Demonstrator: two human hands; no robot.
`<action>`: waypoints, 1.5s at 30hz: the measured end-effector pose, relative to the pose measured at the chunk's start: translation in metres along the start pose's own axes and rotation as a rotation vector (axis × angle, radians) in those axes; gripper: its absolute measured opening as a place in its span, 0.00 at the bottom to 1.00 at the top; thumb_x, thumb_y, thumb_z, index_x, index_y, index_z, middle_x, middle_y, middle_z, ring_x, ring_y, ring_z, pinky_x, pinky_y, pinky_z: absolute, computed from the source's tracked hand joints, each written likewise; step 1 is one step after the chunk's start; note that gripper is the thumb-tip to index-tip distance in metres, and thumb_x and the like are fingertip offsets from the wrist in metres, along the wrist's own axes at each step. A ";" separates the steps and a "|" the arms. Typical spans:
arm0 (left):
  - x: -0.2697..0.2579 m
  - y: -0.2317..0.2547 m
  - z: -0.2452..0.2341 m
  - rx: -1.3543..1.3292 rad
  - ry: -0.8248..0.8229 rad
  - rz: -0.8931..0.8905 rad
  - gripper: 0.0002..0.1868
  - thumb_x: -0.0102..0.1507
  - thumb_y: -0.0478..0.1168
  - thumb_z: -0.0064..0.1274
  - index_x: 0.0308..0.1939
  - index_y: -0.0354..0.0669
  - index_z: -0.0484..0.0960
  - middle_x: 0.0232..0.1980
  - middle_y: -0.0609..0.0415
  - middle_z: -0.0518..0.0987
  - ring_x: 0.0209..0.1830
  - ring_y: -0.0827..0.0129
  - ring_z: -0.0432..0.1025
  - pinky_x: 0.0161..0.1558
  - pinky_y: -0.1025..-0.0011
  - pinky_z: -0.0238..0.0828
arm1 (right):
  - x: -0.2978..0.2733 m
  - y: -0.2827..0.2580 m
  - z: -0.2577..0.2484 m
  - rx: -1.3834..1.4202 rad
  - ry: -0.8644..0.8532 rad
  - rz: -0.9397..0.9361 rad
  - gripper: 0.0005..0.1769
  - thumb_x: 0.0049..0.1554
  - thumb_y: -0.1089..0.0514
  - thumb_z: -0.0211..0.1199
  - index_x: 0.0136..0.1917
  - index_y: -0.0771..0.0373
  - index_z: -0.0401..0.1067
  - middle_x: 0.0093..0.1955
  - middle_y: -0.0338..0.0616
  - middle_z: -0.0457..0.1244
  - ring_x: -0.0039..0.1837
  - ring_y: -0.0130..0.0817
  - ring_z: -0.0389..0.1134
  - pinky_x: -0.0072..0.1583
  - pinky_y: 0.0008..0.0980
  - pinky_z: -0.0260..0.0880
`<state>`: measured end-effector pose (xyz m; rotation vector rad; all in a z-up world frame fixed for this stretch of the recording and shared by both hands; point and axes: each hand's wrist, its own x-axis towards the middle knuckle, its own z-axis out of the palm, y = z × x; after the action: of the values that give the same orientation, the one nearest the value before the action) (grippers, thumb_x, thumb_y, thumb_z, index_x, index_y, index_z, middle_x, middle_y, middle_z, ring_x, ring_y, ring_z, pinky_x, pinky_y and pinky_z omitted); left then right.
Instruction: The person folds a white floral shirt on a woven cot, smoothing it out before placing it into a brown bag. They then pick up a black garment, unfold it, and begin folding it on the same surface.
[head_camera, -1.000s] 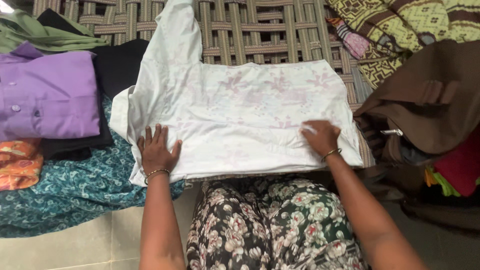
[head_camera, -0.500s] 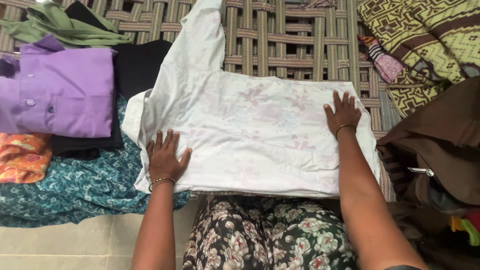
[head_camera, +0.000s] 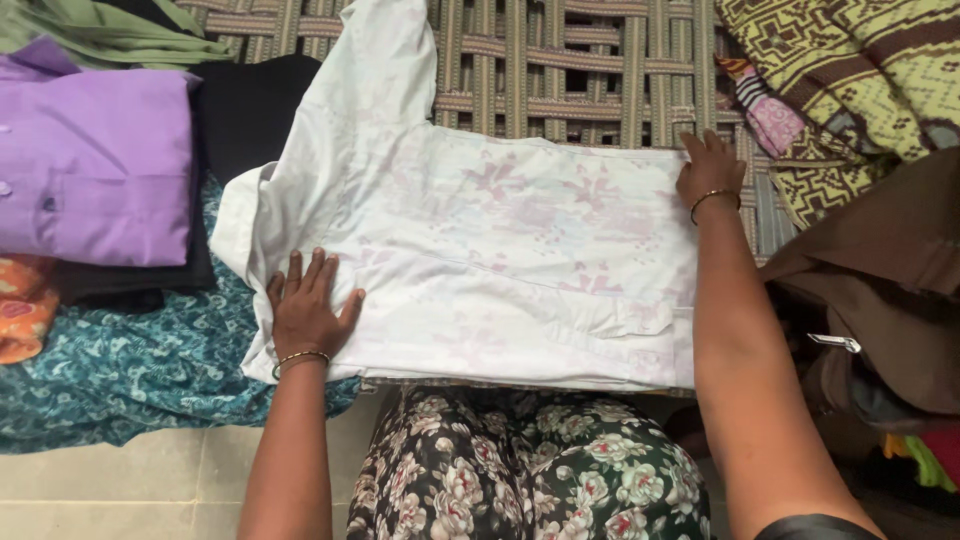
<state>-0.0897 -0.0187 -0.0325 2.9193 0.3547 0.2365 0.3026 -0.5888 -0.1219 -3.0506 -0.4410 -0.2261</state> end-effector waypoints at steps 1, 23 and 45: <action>-0.001 0.000 0.000 -0.004 -0.004 -0.008 0.32 0.61 0.59 0.54 0.65 0.48 0.79 0.75 0.52 0.72 0.79 0.54 0.58 0.74 0.51 0.49 | 0.006 -0.003 0.003 -0.048 0.003 -0.029 0.30 0.48 0.62 0.64 0.65 0.50 0.75 0.71 0.50 0.62 0.67 0.55 0.59 0.61 0.63 0.56; -0.002 -0.005 0.008 -0.022 -0.026 -0.020 0.33 0.62 0.60 0.53 0.67 0.48 0.78 0.75 0.51 0.70 0.79 0.52 0.57 0.74 0.51 0.47 | -0.230 -0.067 -0.101 0.073 0.076 -0.067 0.07 0.53 0.60 0.67 0.45 0.49 0.78 0.51 0.34 0.71 0.66 0.41 0.67 0.65 0.49 0.58; 0.292 0.095 0.014 -0.020 -0.120 0.035 0.34 0.55 0.53 0.65 0.62 0.48 0.73 0.63 0.48 0.72 0.59 0.52 0.68 0.53 0.54 0.67 | -0.243 -0.071 -0.092 0.281 0.046 0.107 0.11 0.60 0.60 0.60 0.54 0.53 0.79 0.58 0.41 0.70 0.70 0.43 0.67 0.66 0.45 0.63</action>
<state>0.2134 -0.0384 0.0126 2.9052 0.2810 0.0683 0.0389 -0.5949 -0.0661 -2.7773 -0.2784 -0.2093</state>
